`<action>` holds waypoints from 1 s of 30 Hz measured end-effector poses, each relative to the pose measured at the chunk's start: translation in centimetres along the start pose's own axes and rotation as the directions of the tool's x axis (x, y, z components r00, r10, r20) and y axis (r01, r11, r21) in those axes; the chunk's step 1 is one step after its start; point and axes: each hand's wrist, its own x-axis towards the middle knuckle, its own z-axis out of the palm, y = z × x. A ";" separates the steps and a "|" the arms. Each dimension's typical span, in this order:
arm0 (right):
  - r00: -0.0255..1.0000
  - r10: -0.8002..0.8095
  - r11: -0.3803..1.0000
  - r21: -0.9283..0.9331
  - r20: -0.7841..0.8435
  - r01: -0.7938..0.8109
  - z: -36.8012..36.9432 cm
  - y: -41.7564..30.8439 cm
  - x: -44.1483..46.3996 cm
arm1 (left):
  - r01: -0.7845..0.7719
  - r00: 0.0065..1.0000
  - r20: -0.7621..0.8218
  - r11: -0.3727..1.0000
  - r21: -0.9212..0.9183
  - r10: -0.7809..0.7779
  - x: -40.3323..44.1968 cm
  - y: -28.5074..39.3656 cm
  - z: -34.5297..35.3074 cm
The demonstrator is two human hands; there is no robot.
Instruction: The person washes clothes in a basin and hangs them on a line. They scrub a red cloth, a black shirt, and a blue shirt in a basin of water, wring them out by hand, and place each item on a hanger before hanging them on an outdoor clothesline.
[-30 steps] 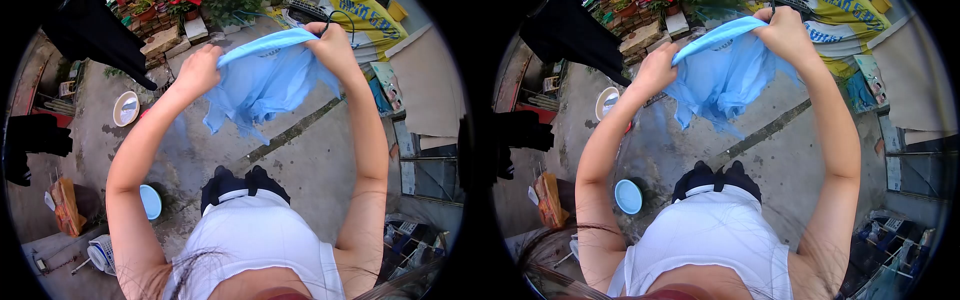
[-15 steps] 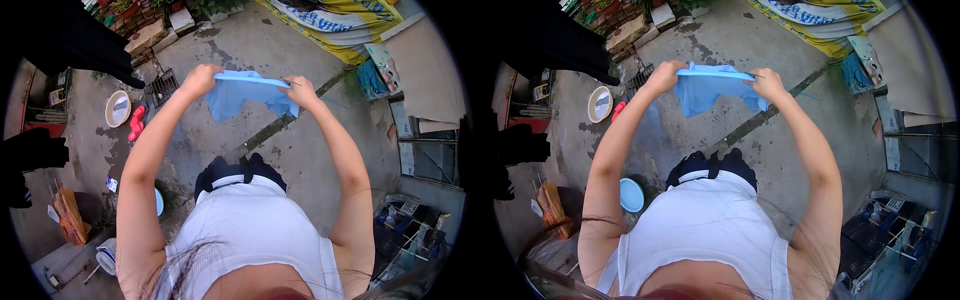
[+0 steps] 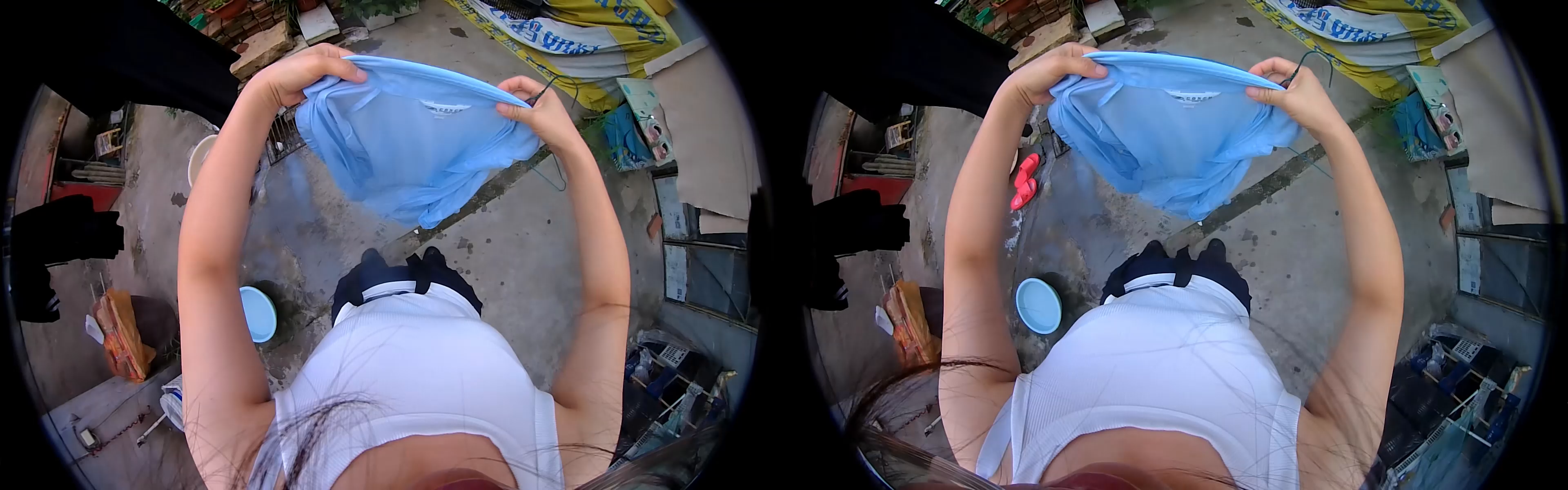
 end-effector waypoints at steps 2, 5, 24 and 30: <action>1.000 -0.010 1.000 0.010 0.016 0.010 -0.4 -1.1 -0.9 | -0.061 0.998 0.019 0.998 0.022 0.060 -1.4 2.3 0.8; 0.999 -0.050 0.997 0.053 -0.021 0.051 -0.1 -2.5 -2.0 | -0.130 0.991 0.015 0.991 0.013 0.129 -3.0 5.2 2.7; 0.864 -0.155 0.987 -0.108 -0.479 0.117 -10.2 -6.2 -11.5 | -0.053 0.998 0.003 0.938 -0.343 0.057 -1.8 10.2 7.5; 0.885 -0.276 0.959 -0.175 -0.376 0.224 -9.3 -8.2 -14.7 | -0.023 0.999 0.040 0.962 -0.271 0.035 -2.0 10.9 8.0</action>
